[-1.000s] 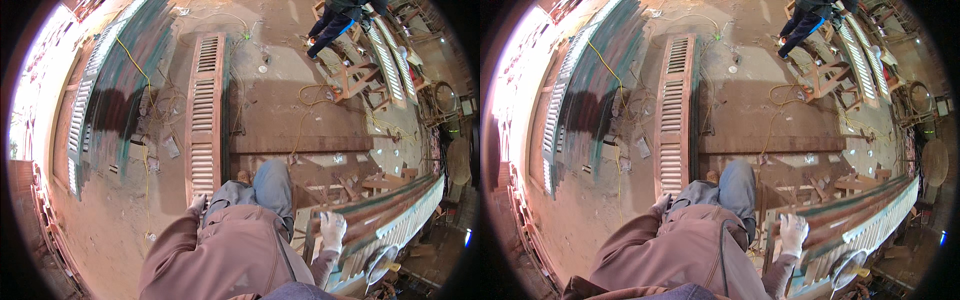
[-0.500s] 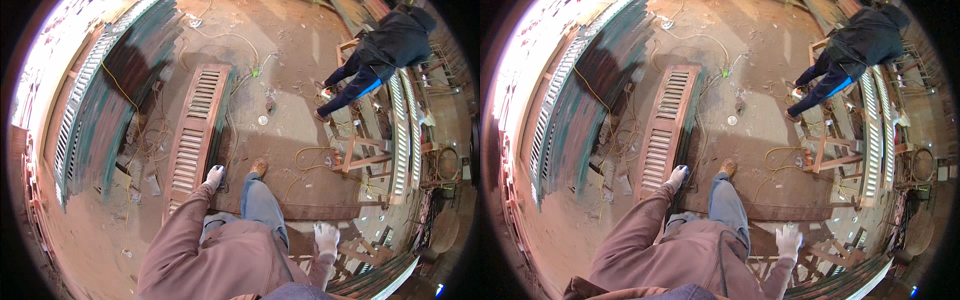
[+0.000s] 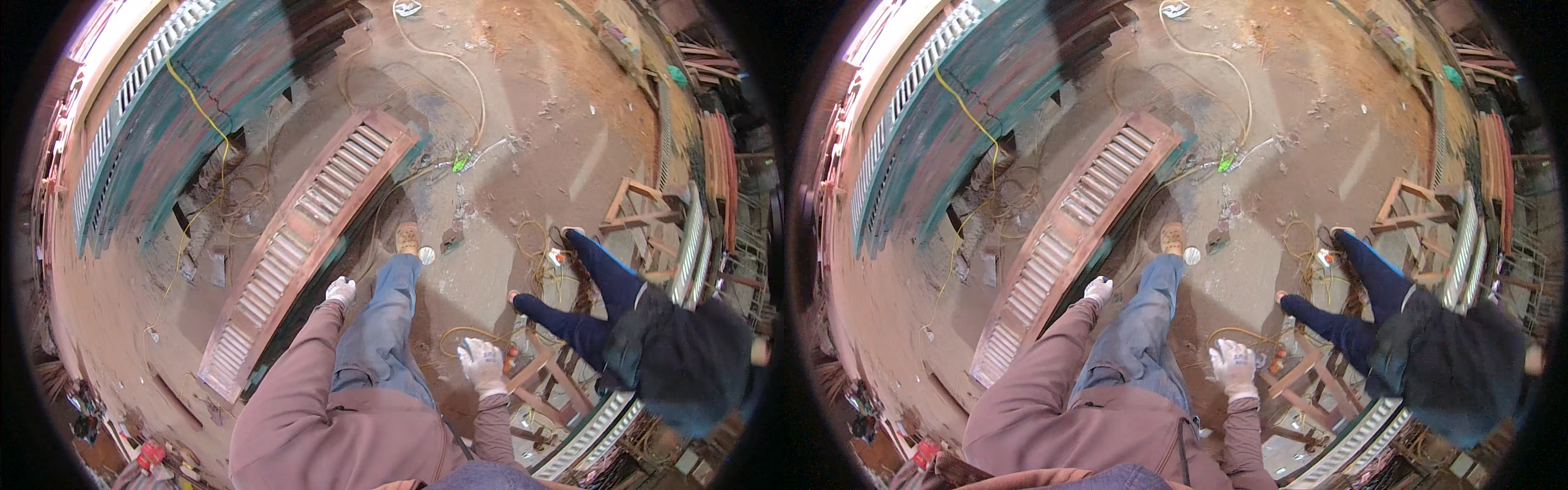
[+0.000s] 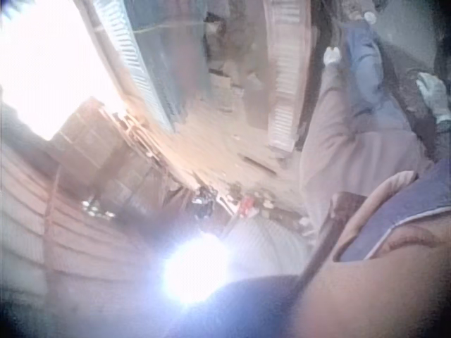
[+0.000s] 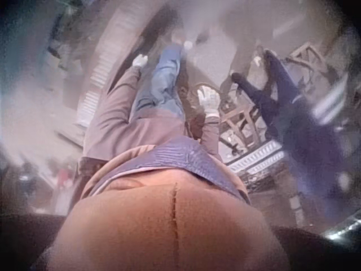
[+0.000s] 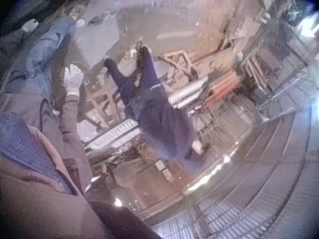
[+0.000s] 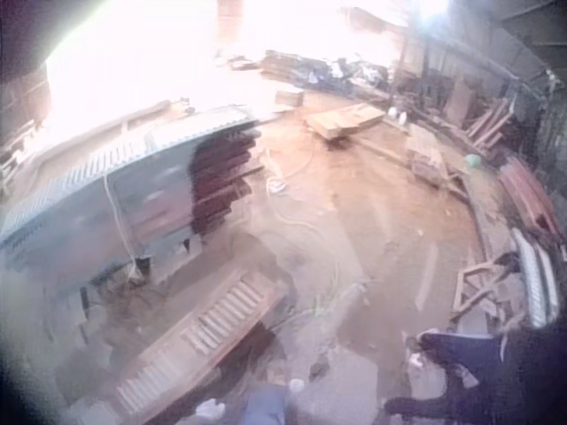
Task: The person applies a reddish-brown finish to a wooden slatted panel using a yellow sponge applicator. They repeatedly dip the applicator into a metal bowl and spread the finish across the panel's surface, occasionally repositioning the panel.
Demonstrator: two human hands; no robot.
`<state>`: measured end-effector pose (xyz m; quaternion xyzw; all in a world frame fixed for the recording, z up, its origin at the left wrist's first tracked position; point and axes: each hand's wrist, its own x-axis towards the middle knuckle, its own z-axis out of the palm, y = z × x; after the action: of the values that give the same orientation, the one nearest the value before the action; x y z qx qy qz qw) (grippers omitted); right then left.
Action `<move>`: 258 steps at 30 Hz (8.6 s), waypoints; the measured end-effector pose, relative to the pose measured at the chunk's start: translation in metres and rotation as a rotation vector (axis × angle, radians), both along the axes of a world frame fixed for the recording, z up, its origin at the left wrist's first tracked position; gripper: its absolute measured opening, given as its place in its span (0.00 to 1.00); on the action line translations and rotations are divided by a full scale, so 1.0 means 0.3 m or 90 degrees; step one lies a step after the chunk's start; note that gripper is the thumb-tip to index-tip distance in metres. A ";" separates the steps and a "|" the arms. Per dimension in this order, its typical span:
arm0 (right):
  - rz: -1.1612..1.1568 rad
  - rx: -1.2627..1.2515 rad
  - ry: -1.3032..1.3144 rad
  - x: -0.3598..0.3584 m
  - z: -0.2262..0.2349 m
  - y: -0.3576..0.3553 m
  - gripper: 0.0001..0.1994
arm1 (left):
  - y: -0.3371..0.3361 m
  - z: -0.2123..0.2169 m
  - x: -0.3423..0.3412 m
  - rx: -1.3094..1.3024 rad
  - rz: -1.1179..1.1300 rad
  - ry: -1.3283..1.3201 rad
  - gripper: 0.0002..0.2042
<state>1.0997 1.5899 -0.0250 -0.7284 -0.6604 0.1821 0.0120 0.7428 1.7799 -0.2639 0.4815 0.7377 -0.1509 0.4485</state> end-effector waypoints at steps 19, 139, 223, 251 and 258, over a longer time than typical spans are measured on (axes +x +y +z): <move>-0.207 -0.192 0.335 0.488 -1.080 0.799 0.19 | 1.126 -1.169 1.356 0.131 -0.326 0.052 0.38; -0.288 -0.322 0.281 -0.707 -0.801 0.946 0.20 | -0.432 -0.979 -0.850 0.434 1.821 -0.441 0.52; -0.042 -0.392 -0.288 -0.847 -0.519 2.033 0.27 | -0.909 -0.960 -0.882 0.485 1.550 -0.750 0.15; -0.105 -0.115 0.165 -0.747 -0.656 1.422 0.21 | -0.012 -0.177 -1.571 0.310 1.286 0.203 0.47; 0.298 -0.268 -0.046 -1.035 -0.643 1.160 0.28 | 0.001 -0.045 -1.530 0.125 1.173 0.230 0.58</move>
<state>0.7892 1.9380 -0.2179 -0.5492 -0.7579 0.2864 -0.2048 0.2838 1.7802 -0.2775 -0.2866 0.8954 0.2535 0.2275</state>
